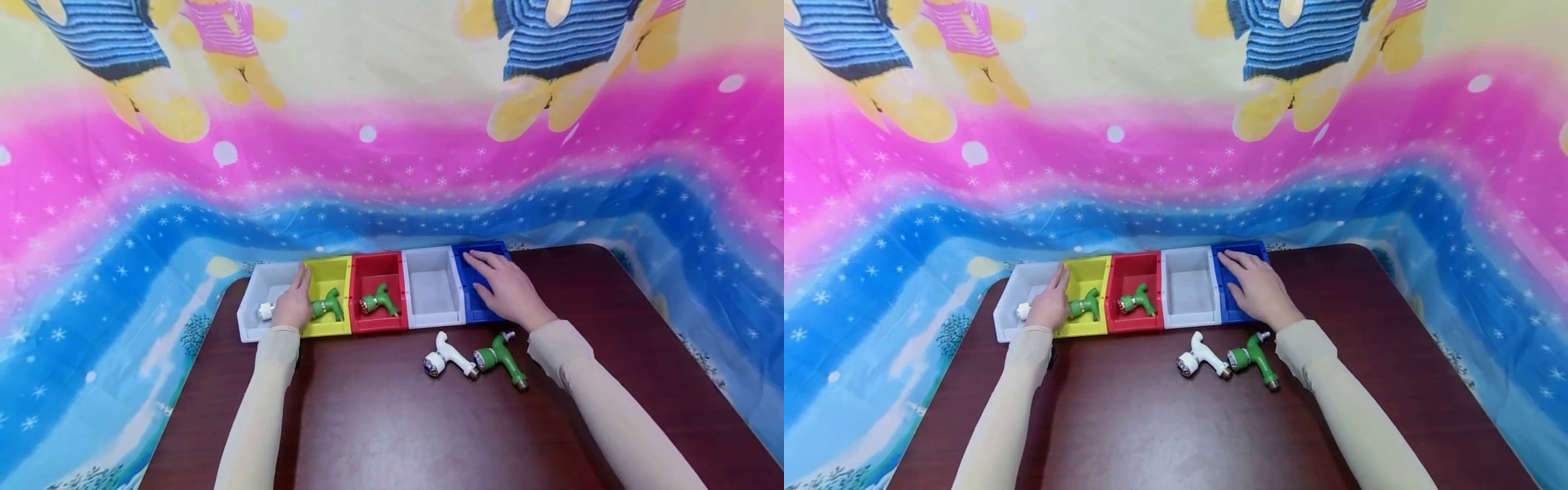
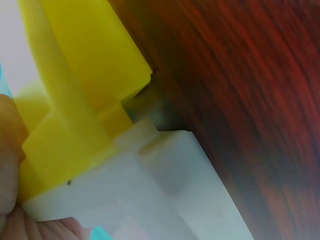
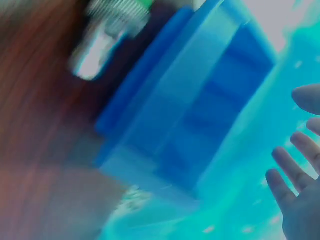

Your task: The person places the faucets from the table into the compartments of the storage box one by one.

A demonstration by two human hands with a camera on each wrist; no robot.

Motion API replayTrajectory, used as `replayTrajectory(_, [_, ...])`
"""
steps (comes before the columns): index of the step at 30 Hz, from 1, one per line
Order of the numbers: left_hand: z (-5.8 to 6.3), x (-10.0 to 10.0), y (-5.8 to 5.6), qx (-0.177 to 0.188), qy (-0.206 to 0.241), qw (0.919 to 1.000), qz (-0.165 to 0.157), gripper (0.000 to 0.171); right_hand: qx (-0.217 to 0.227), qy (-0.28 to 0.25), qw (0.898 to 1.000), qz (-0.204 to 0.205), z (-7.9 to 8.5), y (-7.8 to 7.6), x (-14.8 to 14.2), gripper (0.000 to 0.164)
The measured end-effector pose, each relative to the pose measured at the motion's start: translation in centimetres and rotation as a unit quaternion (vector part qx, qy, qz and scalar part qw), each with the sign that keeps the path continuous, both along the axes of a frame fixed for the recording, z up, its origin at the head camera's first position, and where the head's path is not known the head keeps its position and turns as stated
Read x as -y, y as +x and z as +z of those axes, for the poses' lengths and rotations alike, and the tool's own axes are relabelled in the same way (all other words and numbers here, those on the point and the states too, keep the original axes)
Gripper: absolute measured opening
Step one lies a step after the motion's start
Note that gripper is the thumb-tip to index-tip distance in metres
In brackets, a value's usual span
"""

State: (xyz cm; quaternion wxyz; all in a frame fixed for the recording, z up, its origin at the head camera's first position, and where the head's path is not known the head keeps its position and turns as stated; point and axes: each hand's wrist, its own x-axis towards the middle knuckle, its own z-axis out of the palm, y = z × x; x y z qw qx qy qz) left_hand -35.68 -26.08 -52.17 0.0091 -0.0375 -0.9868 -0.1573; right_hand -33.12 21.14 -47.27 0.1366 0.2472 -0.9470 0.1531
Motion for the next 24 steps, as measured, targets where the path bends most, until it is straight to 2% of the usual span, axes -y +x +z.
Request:
replayTrajectory(4, [-0.1,0.0,0.0,0.001,0.0,1.0,0.002,0.093,-0.038,-0.002,0.998,0.053,0.8,2.0,2.3,0.053])
replayTrajectory(7, [-0.1,0.0,0.0,-0.001,-0.003,1.0,0.003,0.093,-0.038,0.019,0.995,0.088,0.6,3.5,3.6,0.04])
replayTrajectory(11, [-0.1,-0.1,0.1,0.0,0.001,1.0,0.001,0.091,0.009,0.064,0.991,0.115,-0.3,5.1,4.6,0.03])
replayTrajectory(17, [0.1,-0.2,0.3,-0.001,0.001,1.0,0.002,0.088,0.088,0.094,0.982,0.138,-1.4,6.5,5.2,0.035])
replayTrajectory(24, [0.2,-0.2,0.2,0.003,0.004,1.0,0.004,0.087,0.104,0.111,0.979,0.138,-3.1,6.8,5.7,0.033])
